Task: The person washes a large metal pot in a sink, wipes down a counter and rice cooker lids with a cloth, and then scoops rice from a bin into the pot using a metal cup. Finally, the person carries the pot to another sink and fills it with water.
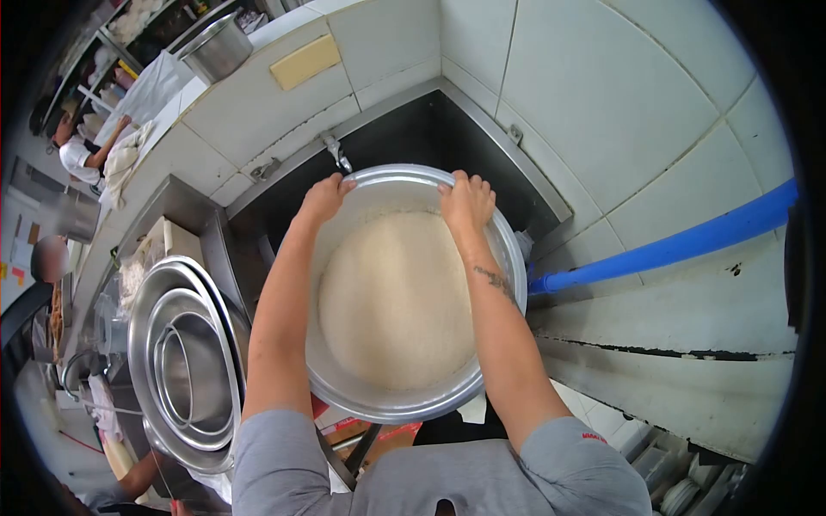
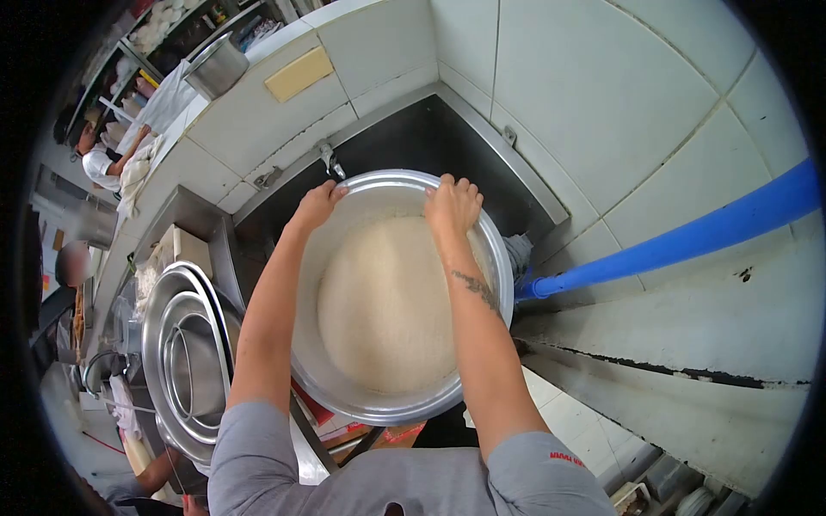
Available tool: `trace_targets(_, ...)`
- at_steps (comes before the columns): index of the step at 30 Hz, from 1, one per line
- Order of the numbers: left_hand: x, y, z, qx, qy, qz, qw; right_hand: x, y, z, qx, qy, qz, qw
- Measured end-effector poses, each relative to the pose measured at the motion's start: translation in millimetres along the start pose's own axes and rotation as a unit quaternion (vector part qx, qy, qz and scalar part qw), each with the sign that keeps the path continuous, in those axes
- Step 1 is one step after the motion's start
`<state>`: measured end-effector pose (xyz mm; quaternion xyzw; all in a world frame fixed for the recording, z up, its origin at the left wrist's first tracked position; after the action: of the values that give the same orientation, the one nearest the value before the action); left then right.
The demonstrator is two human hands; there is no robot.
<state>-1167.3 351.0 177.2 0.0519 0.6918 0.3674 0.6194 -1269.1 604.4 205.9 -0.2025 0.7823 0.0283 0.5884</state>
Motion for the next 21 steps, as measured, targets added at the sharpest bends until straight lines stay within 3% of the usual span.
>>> trace_targets(4,22.2,-20.8,-14.5,-0.015,0.004,0.019,1.0,12.9,3.0,-7.1,0.034,-0.044,0.003,0.998)
trace_targets(7,16.2,-8.5,-21.9,0.045,0.069,-0.039,0.996,17.0,7.0,-16.4,0.076,-0.071,0.006,0.995)
trace_targets(11,-20.0,29.4,-4.5,-0.002,0.151,-0.176,0.973,17.1,20.4,-17.7,0.123,-0.08,-0.002,0.989)
trace_targets(12,-29.4,31.6,-0.5,-0.039,0.146,-0.13,0.98,15.5,21.3,-20.3,0.134,-0.077,-0.002,0.988)
trace_targets(15,-28.4,46.4,-6.4,0.014,0.075,0.024,0.997,12.3,23.0,-21.8,0.15,-0.064,-0.002,0.987)
trace_targets(16,-29.6,65.5,-9.4,0.131,0.104,0.031,0.985,11.8,23.9,-22.0,0.157,-0.068,-0.01,0.985)
trace_targets(19,-16.3,83.1,-25.3,0.235,0.105,0.243,0.935,14.6,25.9,-22.0,0.175,-0.075,-0.027,0.981)
trace_targets(20,-13.8,85.5,-23.9,0.305,0.111,0.172,0.93,16.0,26.7,-22.3,0.177,-0.074,-0.027,0.981)
trace_targets(21,-1.2,62.5,-29.9,0.181,0.079,0.222,0.955,16.6,27.7,-23.3,0.178,-0.073,-0.027,0.981)
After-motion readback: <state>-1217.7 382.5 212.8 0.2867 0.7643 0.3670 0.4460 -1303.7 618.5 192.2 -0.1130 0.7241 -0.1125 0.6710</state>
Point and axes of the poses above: each hand's wrist, its own z-axis away from the middle knuckle, its own x-axis out of the palm, y = z × x, the point moved 7 cm from there along -z, towards the middle knuckle, and after that the axes turned 15 degrees about z, right-handed, at the moved point
